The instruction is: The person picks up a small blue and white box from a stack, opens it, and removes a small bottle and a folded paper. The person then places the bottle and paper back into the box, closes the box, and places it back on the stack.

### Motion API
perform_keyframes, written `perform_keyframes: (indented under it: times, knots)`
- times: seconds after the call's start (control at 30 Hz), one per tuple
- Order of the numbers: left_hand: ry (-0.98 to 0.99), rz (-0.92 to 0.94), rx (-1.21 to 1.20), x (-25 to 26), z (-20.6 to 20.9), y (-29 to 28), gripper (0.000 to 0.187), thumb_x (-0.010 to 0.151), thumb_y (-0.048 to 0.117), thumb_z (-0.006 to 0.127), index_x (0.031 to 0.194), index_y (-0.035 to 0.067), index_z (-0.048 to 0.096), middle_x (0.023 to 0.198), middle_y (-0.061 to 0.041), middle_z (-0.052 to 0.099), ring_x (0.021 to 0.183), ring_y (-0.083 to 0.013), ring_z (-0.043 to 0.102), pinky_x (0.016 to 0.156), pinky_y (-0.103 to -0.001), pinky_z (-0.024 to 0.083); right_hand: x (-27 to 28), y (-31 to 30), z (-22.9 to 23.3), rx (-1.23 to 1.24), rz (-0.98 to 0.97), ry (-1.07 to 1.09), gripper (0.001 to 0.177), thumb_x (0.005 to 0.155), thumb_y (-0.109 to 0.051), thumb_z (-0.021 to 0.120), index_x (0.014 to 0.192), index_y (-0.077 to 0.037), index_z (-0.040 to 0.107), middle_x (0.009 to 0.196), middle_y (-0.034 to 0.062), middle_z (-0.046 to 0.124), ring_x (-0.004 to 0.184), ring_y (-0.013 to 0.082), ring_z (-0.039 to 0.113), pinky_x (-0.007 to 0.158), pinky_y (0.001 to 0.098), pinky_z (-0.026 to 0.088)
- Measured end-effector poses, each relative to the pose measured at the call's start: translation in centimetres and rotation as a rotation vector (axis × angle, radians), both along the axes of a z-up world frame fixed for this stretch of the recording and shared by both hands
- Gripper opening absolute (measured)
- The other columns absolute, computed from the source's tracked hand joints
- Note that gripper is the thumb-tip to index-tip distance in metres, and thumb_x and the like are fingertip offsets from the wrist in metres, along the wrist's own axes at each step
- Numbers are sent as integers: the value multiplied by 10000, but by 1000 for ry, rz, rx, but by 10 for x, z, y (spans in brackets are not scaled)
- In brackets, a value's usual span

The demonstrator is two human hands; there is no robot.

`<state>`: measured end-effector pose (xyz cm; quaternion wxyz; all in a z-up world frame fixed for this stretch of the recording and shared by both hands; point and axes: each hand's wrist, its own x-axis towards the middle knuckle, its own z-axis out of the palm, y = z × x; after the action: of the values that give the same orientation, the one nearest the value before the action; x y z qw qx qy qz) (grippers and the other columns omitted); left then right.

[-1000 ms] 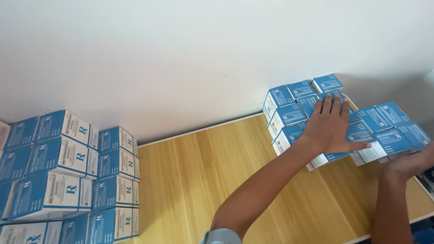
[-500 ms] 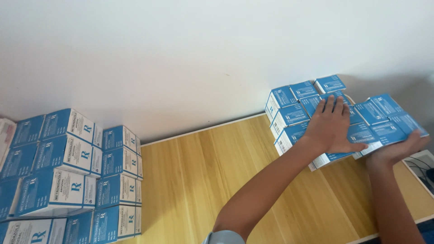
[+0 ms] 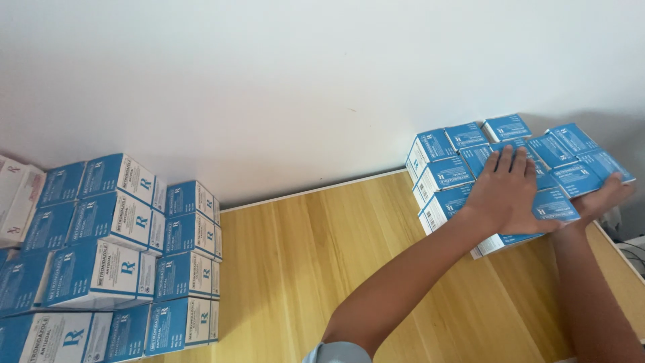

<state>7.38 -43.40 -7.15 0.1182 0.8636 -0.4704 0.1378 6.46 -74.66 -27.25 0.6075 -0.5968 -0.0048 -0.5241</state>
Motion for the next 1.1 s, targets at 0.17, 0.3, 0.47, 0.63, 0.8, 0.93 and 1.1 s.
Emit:
perform_keyframes:
  times: [0.17, 0.3, 0.47, 0.63, 0.8, 0.93, 1.1]
  knots:
    - [-20, 8, 11, -3, 5, 6, 1303, 686, 987, 374, 1451, -64, 456, 1571, -293, 383, 1518, -446, 318, 1257, -539, 231, 13, 14, 15, -86, -39, 7, 431, 1243, -485, 398, 1344, -69, 346, 1230, 128, 476, 1172, 207, 568, 1023, 358, 531]
    - [-6, 1, -24, -1, -1, 2, 1301, 672, 985, 376, 1447, -57, 457, 1566, -289, 379, 1514, -446, 304, 1250, -540, 223, 4, 40, 45, 9, 148, 17, 505, 1168, -547, 400, 1372, -97, 293, 1347, 143, 476, 1272, 218, 583, 1106, 397, 570]
    - [29, -14, -17, -1, 4, 7, 1299, 677, 989, 385, 1490, -24, 414, 1584, -282, 361, 1525, -449, 276, 1252, -539, 203, -9, 23, 33, 18, 168, 73, 522, 1199, -573, 344, 1342, -74, 391, 1305, 121, 495, 1232, 199, 557, 1089, 367, 525]
    - [158, -74, -301, 16, -13, -14, 1221, 724, 921, 414, 1535, 9, 414, 1550, -284, 425, 1496, -448, 330, 1248, -554, 222, -15, 13, 58, 122, 131, 121, 571, 1135, -596, 277, 1182, -90, 537, 1228, 82, 565, 1178, 188, 589, 1071, 375, 544]
    - [141, -40, -289, 38, 9, -33, 852, 875, 623, 599, 1446, 1, 481, 1402, -190, 577, 1418, -355, 470, 1193, -547, 344, -7, 12, 114, -554, -548, 248, 247, 1169, -177, 545, 1318, 9, 610, 1292, 178, 643, 1232, 288, 633, 1065, 394, 489]
    - [190, -14, -322, 46, 13, -55, 741, 823, 471, 685, 1408, 52, 505, 1357, -135, 618, 1369, -307, 519, 1171, -527, 386, 0, 15, 162, -811, -403, 345, 131, 1036, -50, 601, 1151, 13, 611, 1160, 159, 657, 1102, 270, 655, 1030, 327, 486]
    - [158, 93, -147, 54, 15, -80, 743, 826, 522, 689, 1381, 71, 488, 1380, -130, 594, 1411, -316, 444, 1200, -561, 272, 15, 42, 194, -882, -522, 872, 343, 1067, -345, 697, 1170, -19, 724, 986, 204, 747, 986, 363, 686, 1102, 544, 336]
